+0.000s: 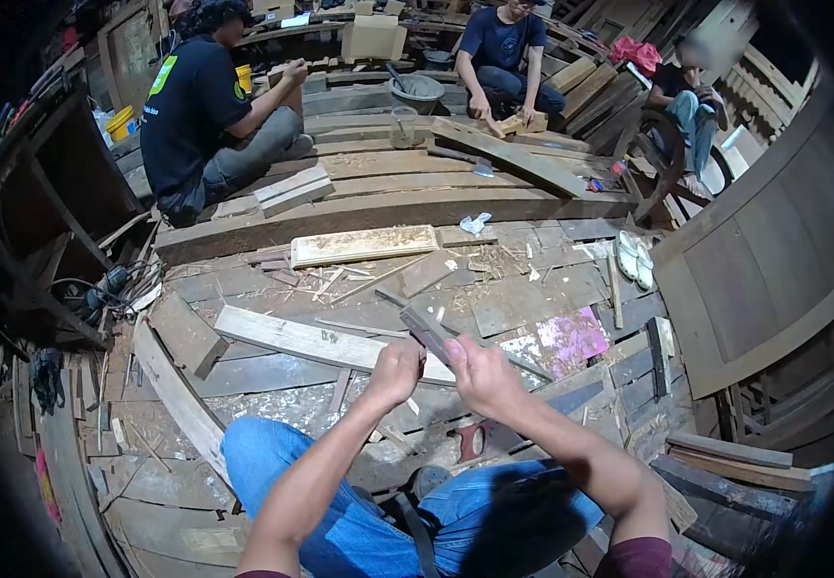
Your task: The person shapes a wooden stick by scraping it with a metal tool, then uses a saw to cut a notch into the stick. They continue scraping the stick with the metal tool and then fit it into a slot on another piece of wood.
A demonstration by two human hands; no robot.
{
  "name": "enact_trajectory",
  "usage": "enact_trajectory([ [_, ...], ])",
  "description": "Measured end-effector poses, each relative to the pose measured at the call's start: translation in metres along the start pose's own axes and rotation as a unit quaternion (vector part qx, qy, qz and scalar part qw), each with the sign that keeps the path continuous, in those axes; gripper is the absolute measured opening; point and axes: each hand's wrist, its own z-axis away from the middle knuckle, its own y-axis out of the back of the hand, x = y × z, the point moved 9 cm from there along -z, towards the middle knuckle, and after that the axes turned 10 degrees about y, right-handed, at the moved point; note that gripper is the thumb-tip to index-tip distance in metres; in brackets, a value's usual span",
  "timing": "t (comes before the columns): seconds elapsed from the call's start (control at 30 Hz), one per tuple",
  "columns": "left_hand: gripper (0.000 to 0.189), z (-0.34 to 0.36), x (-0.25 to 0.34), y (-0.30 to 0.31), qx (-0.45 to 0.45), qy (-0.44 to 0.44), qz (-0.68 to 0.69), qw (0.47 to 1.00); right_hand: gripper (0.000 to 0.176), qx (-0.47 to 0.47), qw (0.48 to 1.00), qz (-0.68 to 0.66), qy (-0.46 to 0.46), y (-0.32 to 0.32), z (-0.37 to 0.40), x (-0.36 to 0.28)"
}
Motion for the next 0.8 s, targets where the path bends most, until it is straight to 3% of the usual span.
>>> enact_trajectory([
  [0.2,0.043,0.012,0.015,-0.011,0.000,-0.037,-0.068,0.997,0.035,0.016,1.000,-0.002,0.019,-0.001,-0.004,0.002],
  [0.33,0.041,0.003,0.004,-0.005,-0.032,-0.003,0.037,0.999,0.034,0.010,1.000,0.001,0.023,0.000,-0.002,0.004],
  [0.37,0.041,-0.003,-0.001,-0.004,-0.011,-0.044,0.007,0.999,0.034,0.010,1.000,0.004,0.027,-0.002,-0.001,0.005],
  [0.4,0.042,0.006,0.006,-0.006,-0.005,-0.011,0.012,1.000,0.034,0.010,0.999,0.007,0.032,-0.003,-0.002,0.005],
  [0.47,0.045,0.006,0.011,-0.016,-0.013,-0.081,-0.087,0.993,0.034,0.015,0.999,-0.004,0.040,0.000,-0.004,0.002],
  [0.67,0.047,-0.002,-0.003,-0.010,-0.033,-0.011,0.024,0.999,0.031,0.013,0.999,-0.012,0.030,0.009,0.000,0.002],
  [0.8,0.049,0.006,0.008,-0.019,-0.033,-0.032,-0.020,0.999,0.032,0.017,0.999,0.020,0.031,0.007,-0.003,0.009],
])
